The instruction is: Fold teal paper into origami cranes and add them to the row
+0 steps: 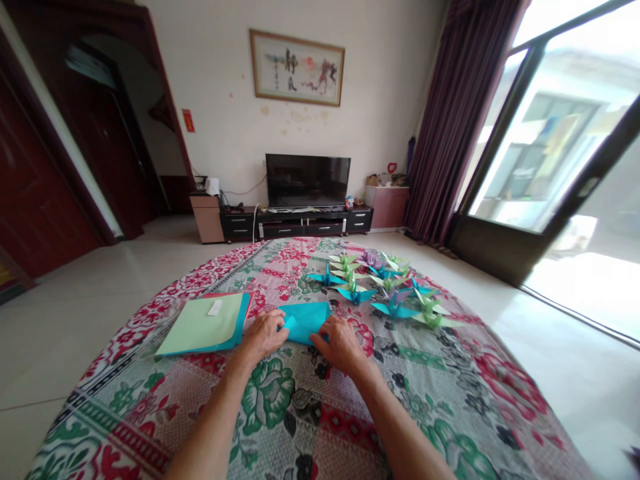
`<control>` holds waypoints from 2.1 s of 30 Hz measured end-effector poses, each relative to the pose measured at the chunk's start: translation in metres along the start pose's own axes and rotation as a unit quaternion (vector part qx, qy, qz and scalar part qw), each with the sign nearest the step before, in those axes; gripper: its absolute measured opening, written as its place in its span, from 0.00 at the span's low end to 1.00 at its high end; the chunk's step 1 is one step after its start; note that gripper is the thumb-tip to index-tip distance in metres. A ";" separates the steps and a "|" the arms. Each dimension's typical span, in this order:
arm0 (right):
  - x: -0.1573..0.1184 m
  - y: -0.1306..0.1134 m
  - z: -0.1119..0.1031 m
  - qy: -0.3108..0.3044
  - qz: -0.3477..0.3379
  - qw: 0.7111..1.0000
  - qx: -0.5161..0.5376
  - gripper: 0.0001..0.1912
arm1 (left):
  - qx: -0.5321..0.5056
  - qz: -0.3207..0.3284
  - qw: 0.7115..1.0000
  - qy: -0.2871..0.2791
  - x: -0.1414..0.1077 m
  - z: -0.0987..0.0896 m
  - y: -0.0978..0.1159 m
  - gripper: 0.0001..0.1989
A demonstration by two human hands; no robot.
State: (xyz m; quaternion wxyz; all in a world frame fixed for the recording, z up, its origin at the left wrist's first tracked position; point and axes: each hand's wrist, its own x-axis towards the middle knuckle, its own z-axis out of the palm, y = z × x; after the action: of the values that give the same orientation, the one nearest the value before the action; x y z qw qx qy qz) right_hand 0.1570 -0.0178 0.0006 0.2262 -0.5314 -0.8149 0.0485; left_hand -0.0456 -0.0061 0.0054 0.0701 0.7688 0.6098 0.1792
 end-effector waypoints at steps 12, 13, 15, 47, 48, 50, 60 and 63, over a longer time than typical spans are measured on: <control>-0.007 -0.009 0.008 0.035 0.038 0.999 0.005 0.06 | 0.006 0.027 0.999 0.038 -0.002 0.000 0.004 0.12; -0.007 -0.010 0.008 0.040 0.042 0.998 0.001 0.07 | 0.004 0.026 0.999 0.043 -0.002 0.002 0.004 0.11; -0.006 -0.013 0.010 0.053 0.056 0.997 -0.005 0.07 | 0.004 0.023 0.998 0.058 0.000 0.006 0.002 0.10; -0.003 -0.003 0.012 0.013 -0.076 0.992 0.096 0.10 | 0.076 0.051 0.986 0.136 0.015 0.033 0.014 0.13; -0.004 0.002 0.010 0.011 -0.091 0.989 0.116 0.10 | 0.072 0.044 0.988 0.131 0.015 0.034 0.014 0.14; -0.004 0.013 0.008 -0.013 -0.121 0.980 0.159 0.12 | 0.064 0.039 0.989 0.125 0.014 0.037 0.013 0.16; -0.008 0.016 0.007 -0.028 -0.146 0.982 0.119 0.18 | 0.051 0.020 0.992 0.109 0.026 0.051 -0.002 0.19; -0.011 0.009 0.004 -0.038 -0.142 0.986 0.079 0.19 | 0.050 0.017 0.995 0.084 0.030 0.046 -0.005 0.19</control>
State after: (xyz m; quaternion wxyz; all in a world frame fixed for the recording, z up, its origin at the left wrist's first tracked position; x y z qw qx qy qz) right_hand 0.1663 -0.0235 -0.0094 0.2412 -0.3885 -0.8836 0.1004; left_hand -0.0276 0.0293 -0.0335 -0.0228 0.7640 0.6082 0.2142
